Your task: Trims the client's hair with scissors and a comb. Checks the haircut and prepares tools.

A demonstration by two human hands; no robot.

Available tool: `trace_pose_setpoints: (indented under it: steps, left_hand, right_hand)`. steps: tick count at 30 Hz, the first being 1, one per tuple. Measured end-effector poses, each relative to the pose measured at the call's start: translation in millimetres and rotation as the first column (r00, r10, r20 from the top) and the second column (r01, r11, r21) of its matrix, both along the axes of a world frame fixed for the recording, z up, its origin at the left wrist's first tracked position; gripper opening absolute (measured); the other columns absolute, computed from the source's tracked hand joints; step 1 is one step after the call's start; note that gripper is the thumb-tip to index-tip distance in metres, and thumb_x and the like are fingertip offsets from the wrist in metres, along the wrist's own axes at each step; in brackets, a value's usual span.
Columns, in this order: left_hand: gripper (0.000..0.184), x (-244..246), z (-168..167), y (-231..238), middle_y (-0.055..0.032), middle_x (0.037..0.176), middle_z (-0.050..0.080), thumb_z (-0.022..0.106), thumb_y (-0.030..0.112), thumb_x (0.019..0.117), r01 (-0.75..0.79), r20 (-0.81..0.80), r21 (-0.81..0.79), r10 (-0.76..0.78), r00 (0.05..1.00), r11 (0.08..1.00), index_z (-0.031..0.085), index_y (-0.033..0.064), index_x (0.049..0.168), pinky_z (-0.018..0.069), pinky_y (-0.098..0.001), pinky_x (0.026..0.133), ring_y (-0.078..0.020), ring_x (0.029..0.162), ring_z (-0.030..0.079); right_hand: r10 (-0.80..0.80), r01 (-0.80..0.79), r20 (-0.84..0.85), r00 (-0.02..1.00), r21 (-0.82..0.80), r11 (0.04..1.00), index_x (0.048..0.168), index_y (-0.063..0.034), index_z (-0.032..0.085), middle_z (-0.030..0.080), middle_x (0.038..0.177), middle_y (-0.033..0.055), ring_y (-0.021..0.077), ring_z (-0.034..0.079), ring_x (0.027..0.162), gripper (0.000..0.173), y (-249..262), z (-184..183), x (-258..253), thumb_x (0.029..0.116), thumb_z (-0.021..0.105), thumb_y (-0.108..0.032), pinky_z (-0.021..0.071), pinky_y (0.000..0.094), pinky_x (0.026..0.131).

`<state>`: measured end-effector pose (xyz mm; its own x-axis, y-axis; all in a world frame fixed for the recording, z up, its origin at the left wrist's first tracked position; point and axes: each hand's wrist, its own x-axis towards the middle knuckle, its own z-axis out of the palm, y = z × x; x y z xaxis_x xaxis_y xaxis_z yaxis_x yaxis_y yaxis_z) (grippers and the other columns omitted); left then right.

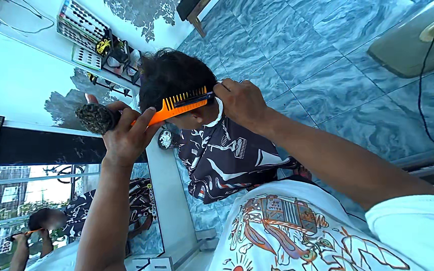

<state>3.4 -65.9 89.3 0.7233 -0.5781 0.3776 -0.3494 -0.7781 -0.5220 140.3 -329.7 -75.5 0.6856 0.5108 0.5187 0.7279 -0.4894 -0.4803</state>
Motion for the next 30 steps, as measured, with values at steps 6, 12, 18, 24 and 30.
trace_pose_setpoints:
  steps: [6,12,18,24,30]
  left_hand:
    - [0.040,4,3,-3,-0.0137,0.086,0.062,0.074,0.041,0.0956,0.011,-0.006,0.008,-0.011,1.000,1.000,0.072,0.0153,0.126,0.0309,-0.0676,0.110,-0.0345,0.094,0.063]
    - [0.041,7,2,-2,-0.0136,0.084,0.061,0.074,0.041,0.0958,0.033,-0.013,-0.001,-0.033,0.999,0.999,0.071,0.0146,0.126,0.0313,-0.0676,0.110,-0.0347,0.092,0.063]
    - [0.041,7,3,-4,-0.0138,0.085,0.060,0.074,0.040,0.0957,0.037,-0.011,-0.018,-0.037,0.999,0.999,0.071,0.0137,0.126,0.0362,-0.0616,0.107,-0.0336,0.091,0.062]
    - [0.040,2,-1,-9,-0.0149,0.085,0.062,0.074,0.041,0.0957,0.002,-0.017,-0.046,-0.003,1.000,0.999,0.073,0.0113,0.123,0.0361,-0.0616,0.108,-0.0345,0.091,0.063]
    - [0.039,-22,-25,-3,-0.0115,0.084,0.065,0.065,0.048,0.0986,-0.019,-0.412,-0.027,0.006,0.911,0.999,0.077,0.0156,0.117,0.0372,-0.0645,0.109,-0.0356,0.097,0.064]
  right_hand:
    - [0.034,-0.038,-0.064,0.997,-0.061,0.997,0.118,-0.0020,0.063,0.065,0.109,0.0221,0.0409,0.068,0.093,0.022,-1,10,1,0.0977,0.055,-0.002,0.0551,0.0542,0.072]
    - [0.038,-0.047,-0.116,0.993,-0.081,0.996,0.121,-0.0023,0.063,0.062,0.114,0.0219,0.0408,0.065,0.100,0.026,-3,12,2,0.0960,0.057,-0.001,0.0540,0.0551,0.076]
    - [0.051,-0.059,-0.118,0.992,-0.064,0.996,0.123,-0.0055,0.063,0.062,0.116,0.0200,0.0387,0.066,0.102,0.030,-9,16,4,0.0939,0.055,-0.001,0.0528,0.0543,0.077]
    - [0.039,-0.046,-0.111,0.993,-0.057,0.997,0.124,-0.0060,0.063,0.062,0.117,0.0196,0.0386,0.065,0.103,0.032,-8,15,5,0.0938,0.055,-0.002,0.0525,0.0547,0.079]
    - [0.033,0.037,-0.412,0.911,0.161,0.986,0.123,-0.0035,0.060,0.068,0.106,0.0162,0.0333,0.070,0.096,0.031,-25,-1,19,0.0929,0.060,-0.010,0.0575,0.0567,0.080]
